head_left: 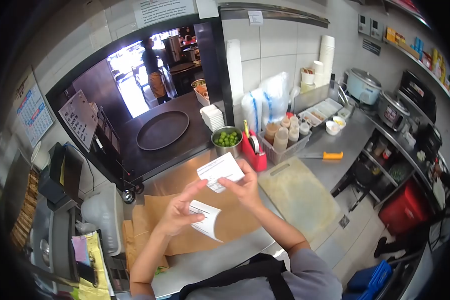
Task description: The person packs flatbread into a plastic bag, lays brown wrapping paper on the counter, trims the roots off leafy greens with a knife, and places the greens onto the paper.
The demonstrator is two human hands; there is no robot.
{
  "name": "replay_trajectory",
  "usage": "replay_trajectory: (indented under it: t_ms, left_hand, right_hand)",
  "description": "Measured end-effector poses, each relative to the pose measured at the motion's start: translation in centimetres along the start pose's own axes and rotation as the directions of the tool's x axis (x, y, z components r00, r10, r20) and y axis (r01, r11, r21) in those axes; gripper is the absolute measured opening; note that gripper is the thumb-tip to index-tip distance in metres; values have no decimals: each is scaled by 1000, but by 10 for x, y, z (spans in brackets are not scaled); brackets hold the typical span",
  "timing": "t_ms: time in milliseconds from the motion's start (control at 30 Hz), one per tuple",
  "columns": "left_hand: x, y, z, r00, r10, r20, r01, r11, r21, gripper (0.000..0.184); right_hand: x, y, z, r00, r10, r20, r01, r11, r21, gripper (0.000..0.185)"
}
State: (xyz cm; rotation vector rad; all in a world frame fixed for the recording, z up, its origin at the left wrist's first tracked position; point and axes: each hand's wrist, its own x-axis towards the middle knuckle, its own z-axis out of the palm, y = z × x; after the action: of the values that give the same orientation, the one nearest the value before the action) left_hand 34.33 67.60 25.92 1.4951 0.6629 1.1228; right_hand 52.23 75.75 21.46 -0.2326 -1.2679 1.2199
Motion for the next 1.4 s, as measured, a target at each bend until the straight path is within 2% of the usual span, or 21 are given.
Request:
replay_trajectory:
  t_ms: [67,167,200,233,333,400,467,500,533,633,700,733,800,1000,1100,1233,1267,1400]
  left_hand:
    - [23,-22,13,998,-5,-64,1,998,-65,73]
    - [53,-48,14,988,-10,-157,-12,990,-140,69]
    - [61,-64,9,979,0,-204,-31,989,-147,66]
    - [67,-84,4,968,7,-252,-47,987,-153,63]
    - [75,-198,-21,855,50,-517,19,992,127,48]
    - [56,-305,-40,770,71,-634,187,925,331,33]
    - [32,-356,-32,710,86,-699,314,850,423,29]
    - [38,-345,-22,697,119,-707,321,830,456,28]
    - [43,-326,-10,685,153,-712,330,807,490,27]
    - [43,-321,3,702,123,-701,365,783,503,26]
    - [45,-324,3,662,133,-738,365,802,473,24]
    - [46,-325,3,644,136,-753,364,812,457,23]
    - [47,-325,3,637,139,-759,376,803,463,21]
    - [47,-326,-1,661,152,-735,344,808,477,21]
    - [49,-321,1,663,145,-734,355,803,479,21]
    - [47,-327,0,670,169,-723,354,784,511,20]
    - [47,-328,1,663,161,-731,355,792,497,20]
    - [46,-329,3,647,129,-751,364,813,454,18]
  right_hand:
    - [9,-4,-22,998,-46,48,46,999,-2,39]
    - [38,-17,-46,987,113,118,-116,993,23,34]
    - [52,-7,-65,969,171,179,-151,981,-121,30]
    - [69,5,-82,963,189,190,-154,971,-185,30]
    - [152,42,-132,958,197,208,-121,936,-329,35]
    - [220,32,-145,961,202,192,-117,918,-378,40]
    - [301,22,-161,972,183,148,-99,889,-448,48]
    - [345,20,-168,972,194,134,-132,918,-373,51]
    - [380,11,-162,985,166,36,-152,957,-247,50]
    - [491,-11,-162,989,-111,96,100,988,115,37]
    - [548,-13,-166,976,-216,-8,210,939,273,46]
    - [567,-3,-170,973,-160,-164,190,964,186,48]
    - [586,17,-175,879,-82,-470,104,994,21,51]
    - [611,16,-164,880,-42,-473,72,996,45,56]
    - [617,4,-151,878,-80,-472,165,976,140,60]
    - [604,-5,-153,835,-206,-510,136,976,-172,68]
    - [596,-5,-154,762,-338,-552,183,931,-317,56]
    - [588,-3,-172,913,-292,-285,138,879,-457,34]
